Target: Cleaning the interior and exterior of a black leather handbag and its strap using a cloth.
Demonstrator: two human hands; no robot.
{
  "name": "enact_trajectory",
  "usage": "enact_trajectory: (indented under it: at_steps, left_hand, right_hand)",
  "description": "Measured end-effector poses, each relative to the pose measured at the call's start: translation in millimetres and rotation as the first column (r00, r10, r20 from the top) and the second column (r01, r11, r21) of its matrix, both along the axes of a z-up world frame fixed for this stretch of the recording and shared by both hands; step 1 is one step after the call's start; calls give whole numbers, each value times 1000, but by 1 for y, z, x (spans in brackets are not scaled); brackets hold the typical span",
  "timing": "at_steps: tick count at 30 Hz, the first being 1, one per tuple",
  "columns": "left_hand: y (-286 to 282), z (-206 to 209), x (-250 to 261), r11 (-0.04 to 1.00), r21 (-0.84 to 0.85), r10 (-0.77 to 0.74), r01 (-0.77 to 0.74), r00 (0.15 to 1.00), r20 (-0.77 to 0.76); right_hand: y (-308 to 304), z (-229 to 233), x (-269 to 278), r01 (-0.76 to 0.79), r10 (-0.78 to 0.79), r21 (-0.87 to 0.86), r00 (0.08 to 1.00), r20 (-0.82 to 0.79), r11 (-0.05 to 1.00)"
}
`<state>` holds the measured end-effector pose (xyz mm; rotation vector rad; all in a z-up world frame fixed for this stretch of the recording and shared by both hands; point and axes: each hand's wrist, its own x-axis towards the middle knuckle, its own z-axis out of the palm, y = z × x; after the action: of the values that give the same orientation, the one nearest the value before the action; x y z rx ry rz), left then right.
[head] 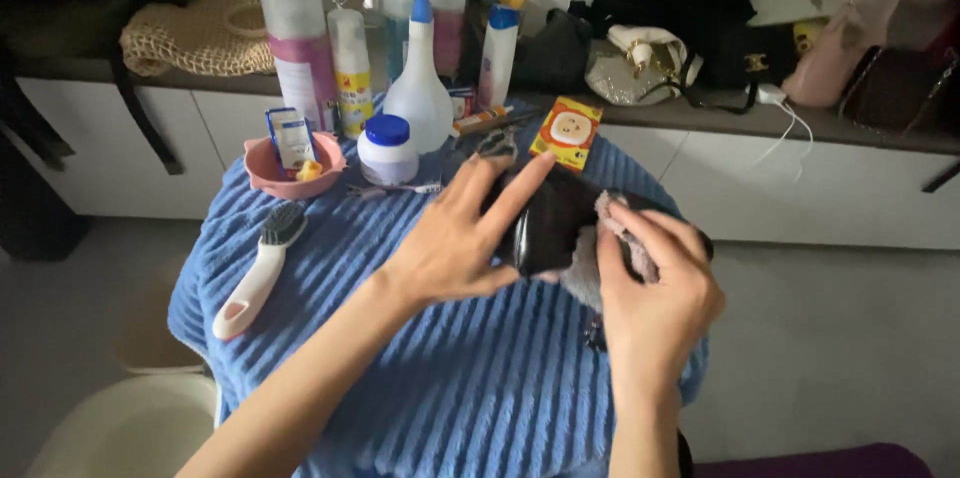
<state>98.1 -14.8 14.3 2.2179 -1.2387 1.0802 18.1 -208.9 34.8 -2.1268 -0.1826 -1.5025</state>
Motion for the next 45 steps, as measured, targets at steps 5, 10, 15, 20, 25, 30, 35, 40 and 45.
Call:
enact_trajectory:
  at_steps: [5, 10, 15, 20, 25, 30, 35, 40, 45]
  left_hand:
    - [-4, -3, -10, 996, -71, -47, 49, 999, 20]
    - [-6, -9, -7, 1000, -19, -1, 1, 1000, -10]
    - [-13, -8, -12, 1000, -4, 21, -21, 994, 107]
    - [-10, -18, -9, 997, -50, 62, -56, 992, 113]
    - [-2, -26, 3, 992, -23, 124, -124, 991, 39]
    - [-10, -32, -4, 992, -72, 108, -103, 992, 72]
    - [-5, -27, -4, 990, -80, 121, -112, 987, 105]
    - [-5, -18, -6, 993, -70, 94, -93, 996, 4]
    - [-7, -13, -9, 989, -67, 135, -130, 988, 72]
  right_hand:
    - [41, 11, -13, -305, 305, 40, 952, 9, 951]
    - [10, -8, -7, -356, 356, -13, 934, -4, 934]
    - [-3, -18, -5, -126, 126, -1, 992, -7, 992]
    - [21, 5, -14, -412, 413, 33, 910, -28, 911]
    - [0, -6, -3, -285, 282, -36, 956, -80, 958]
    - [30, 10, -14, -383, 385, 45, 922, -41, 922]
    - [21, 9, -13, -465, 464, -12, 884, -56, 885]
    - [-13, 5, -6, -433, 424, -11, 889, -173, 901]
    - [-16, 27, 1, -474, 466, -185, 880, -89, 861]
